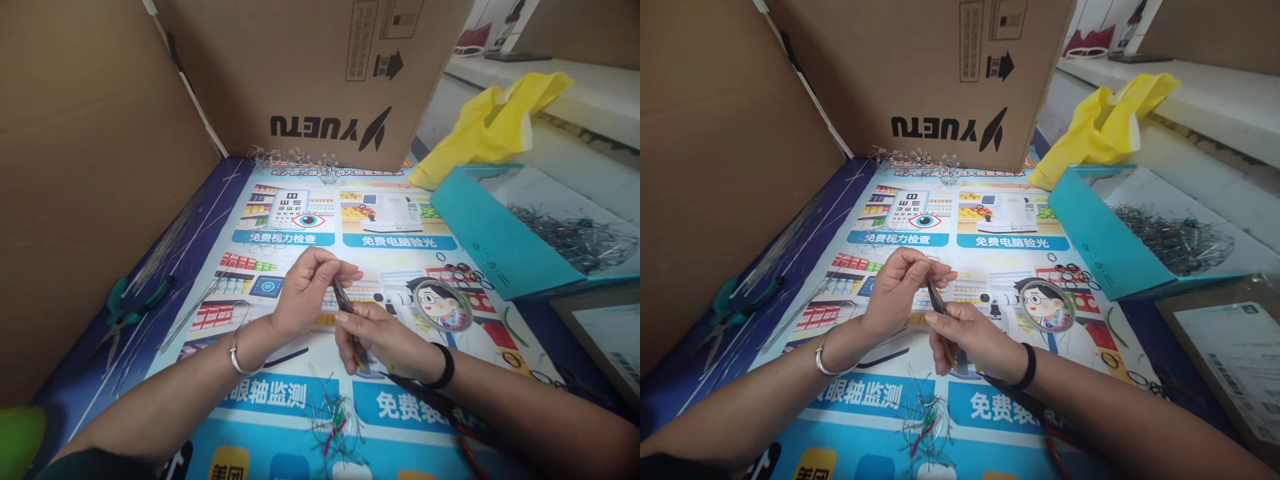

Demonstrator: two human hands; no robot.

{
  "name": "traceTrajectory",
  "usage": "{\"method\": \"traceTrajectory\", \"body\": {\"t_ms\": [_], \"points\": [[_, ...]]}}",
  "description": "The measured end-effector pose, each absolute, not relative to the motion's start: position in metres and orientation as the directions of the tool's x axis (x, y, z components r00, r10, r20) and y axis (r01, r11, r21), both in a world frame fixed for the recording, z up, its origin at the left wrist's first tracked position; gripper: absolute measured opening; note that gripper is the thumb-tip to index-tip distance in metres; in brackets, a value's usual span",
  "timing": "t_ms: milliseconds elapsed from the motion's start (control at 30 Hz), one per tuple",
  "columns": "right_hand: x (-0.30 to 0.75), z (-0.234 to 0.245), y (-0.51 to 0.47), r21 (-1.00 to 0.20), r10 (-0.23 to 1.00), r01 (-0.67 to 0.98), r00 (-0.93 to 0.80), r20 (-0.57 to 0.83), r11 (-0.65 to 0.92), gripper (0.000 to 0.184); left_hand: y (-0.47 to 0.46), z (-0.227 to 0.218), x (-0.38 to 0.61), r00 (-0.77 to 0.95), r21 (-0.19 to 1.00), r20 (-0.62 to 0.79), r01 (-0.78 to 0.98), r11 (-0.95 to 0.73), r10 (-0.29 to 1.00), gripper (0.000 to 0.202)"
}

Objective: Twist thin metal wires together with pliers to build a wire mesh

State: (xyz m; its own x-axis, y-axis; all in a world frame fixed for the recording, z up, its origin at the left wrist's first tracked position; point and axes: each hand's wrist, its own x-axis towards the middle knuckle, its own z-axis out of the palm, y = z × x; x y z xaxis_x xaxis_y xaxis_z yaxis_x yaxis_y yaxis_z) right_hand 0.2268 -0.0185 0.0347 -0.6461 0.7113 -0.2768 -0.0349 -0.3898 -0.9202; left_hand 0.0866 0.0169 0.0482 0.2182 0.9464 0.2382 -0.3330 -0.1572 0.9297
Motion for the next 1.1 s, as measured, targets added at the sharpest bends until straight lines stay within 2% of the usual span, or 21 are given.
{"method": "traceTrajectory", "body": {"t_ms": [167,667,900,1100], "points": [[0.2270,0.0312,-0.0212,-0.858,0.672,-0.129,-0.683,-0.287,-0.497,0.044,0.0163,0.0464,0.0864,0.213,0.930,0.259,-0.318,-0.184,0.942,0.009],[0.2265,0.0311,-0.0216,-0.862,0.683,-0.141,-0.676,-0.275,-0.486,0.043,0.0172,0.0432,0.0844,0.198,0.934,0.318,-0.233,-0.271,0.927,0.010],[0.2262,0.0309,-0.0210,-0.937,0.734,-0.036,-0.632,-0.248,-0.348,0.047,0.0186,0.0416,0.0846,0.179,0.937,0.317,-0.208,-0.280,0.931,0.009],[0.2277,0.0307,-0.0183,-0.973,0.786,0.062,-0.579,-0.215,-0.221,0.049,0.0215,0.0451,0.0822,0.240,0.956,0.243,-0.223,-0.190,0.940,0.011]]}}
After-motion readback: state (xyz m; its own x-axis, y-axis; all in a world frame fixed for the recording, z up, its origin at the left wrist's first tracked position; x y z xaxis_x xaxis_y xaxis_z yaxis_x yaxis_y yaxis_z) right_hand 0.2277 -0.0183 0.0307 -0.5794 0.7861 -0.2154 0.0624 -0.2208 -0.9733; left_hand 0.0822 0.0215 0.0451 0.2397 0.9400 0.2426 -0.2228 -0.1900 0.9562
